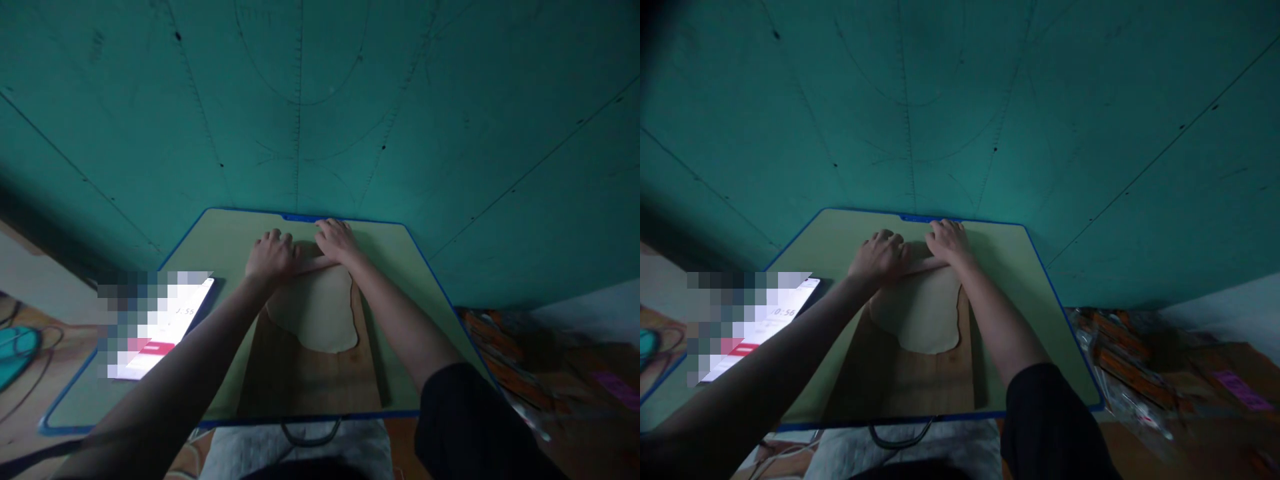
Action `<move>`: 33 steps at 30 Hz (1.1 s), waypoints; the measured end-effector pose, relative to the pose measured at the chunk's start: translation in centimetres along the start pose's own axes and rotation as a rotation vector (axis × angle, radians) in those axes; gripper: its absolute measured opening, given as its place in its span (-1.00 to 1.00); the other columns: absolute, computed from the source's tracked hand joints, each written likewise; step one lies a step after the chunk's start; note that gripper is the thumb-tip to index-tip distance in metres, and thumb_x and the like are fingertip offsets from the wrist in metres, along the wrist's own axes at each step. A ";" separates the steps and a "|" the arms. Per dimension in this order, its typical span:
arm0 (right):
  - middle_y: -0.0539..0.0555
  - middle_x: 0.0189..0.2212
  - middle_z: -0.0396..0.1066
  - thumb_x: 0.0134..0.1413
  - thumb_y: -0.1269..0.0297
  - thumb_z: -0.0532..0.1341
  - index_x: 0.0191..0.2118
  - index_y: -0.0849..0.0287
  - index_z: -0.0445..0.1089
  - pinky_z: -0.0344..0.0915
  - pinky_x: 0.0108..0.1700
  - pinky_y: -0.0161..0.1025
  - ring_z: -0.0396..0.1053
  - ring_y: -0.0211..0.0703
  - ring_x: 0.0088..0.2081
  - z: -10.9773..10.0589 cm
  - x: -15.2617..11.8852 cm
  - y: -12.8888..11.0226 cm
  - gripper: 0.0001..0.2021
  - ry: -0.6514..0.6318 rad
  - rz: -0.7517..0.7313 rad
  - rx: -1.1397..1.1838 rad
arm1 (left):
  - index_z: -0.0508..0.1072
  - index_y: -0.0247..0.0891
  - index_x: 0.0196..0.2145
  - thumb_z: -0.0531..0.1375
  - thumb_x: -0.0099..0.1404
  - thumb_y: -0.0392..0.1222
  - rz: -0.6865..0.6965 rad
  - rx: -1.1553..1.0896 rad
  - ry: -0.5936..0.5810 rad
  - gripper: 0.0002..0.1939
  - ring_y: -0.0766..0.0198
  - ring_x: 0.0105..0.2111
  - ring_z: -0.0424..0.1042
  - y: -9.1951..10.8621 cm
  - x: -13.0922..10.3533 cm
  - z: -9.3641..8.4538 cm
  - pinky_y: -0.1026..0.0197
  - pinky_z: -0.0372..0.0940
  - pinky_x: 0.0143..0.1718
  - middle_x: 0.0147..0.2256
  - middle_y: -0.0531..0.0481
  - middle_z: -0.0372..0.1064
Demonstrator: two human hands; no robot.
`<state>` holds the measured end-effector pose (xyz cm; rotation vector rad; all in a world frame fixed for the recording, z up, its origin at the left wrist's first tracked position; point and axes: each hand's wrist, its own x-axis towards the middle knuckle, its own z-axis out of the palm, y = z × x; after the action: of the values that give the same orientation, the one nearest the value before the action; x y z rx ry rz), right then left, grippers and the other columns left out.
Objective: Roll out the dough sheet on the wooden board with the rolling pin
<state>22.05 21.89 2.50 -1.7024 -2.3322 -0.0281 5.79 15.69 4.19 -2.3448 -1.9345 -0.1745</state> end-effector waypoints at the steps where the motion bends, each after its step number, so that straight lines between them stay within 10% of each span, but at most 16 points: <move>1: 0.20 0.08 0.45 0.31 0.35 -0.03 0.14 0.19 0.40 0.14 0.18 -0.06 0.34 0.03 0.12 0.0 0.0 -0.1 -0.60 -0.003 0.011 0.000 | 0.46 -0.34 -0.01 -0.13 0.51 -0.02 -0.018 -0.003 -0.018 -0.53 -0.07 -0.01 0.43 0.1 -0.1 -0.1 0.04 0.30 -0.09 -0.02 -0.30 0.42; 10: 0.18 0.08 0.43 0.34 0.29 -0.02 0.18 0.13 0.39 0.07 0.21 -0.02 0.30 0.03 0.12 -0.4 -7.6 1.1 -0.59 0.011 -0.147 -0.058 | 0.39 -0.36 0.13 -0.13 0.48 0.22 0.024 -0.008 0.044 -0.36 -0.18 0.22 0.24 2.5 -5.6 0.9 -0.09 0.18 0.14 0.20 -0.39 0.30; 19: 0.16 0.08 0.44 0.32 0.36 0.01 0.11 0.14 0.44 0.17 0.15 -0.09 0.34 -0.02 0.10 1.0 1.1 0.5 -0.63 -0.007 -0.083 0.056 | 0.45 -0.34 0.00 -0.12 0.51 0.02 -0.063 -0.051 -0.015 -0.52 -0.10 0.01 0.42 -0.7 1.3 1.0 0.00 0.31 -0.07 -0.01 -0.32 0.42; 23: 0.18 -0.03 0.49 0.37 0.33 -0.02 -0.02 0.16 0.49 0.23 0.05 -0.11 0.39 -0.03 0.01 0.6 0.8 0.1 -0.66 0.033 -0.016 0.061 | 0.47 -0.34 -0.03 -0.09 0.50 -0.06 -0.022 -0.056 0.027 -0.57 -0.08 0.01 0.42 -1.2 2.0 0.7 -0.02 0.30 -0.03 -0.02 -0.31 0.43; 29: 0.16 0.05 0.45 0.25 0.06 0.24 -0.07 0.12 0.52 0.22 0.12 -0.08 0.35 0.01 0.06 0.3 -7.1 1.7 -0.71 0.066 -0.293 0.087 | 0.49 -0.24 -0.15 0.00 0.43 -0.21 0.304 -0.292 0.280 -0.74 -0.02 0.03 0.36 2.0 -5.3 -0.3 -0.04 0.25 0.02 -0.01 -0.24 0.44; 33: 0.18 0.09 0.43 0.21 0.05 0.30 -0.07 0.13 0.51 0.24 0.14 -0.07 0.32 0.01 0.10 0.0 -9.7 2.5 -0.71 0.075 -0.340 0.134 | 0.45 -0.21 -0.34 0.08 0.35 -0.26 0.589 -0.442 0.135 -0.84 0.07 -0.26 0.41 6.5 -11.8 0.0 0.01 0.29 -0.19 -0.31 -0.14 0.47</move>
<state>27.16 13.56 0.11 -1.2087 -2.4765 0.0018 10.00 3.03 2.38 -2.9631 -1.1589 -0.7423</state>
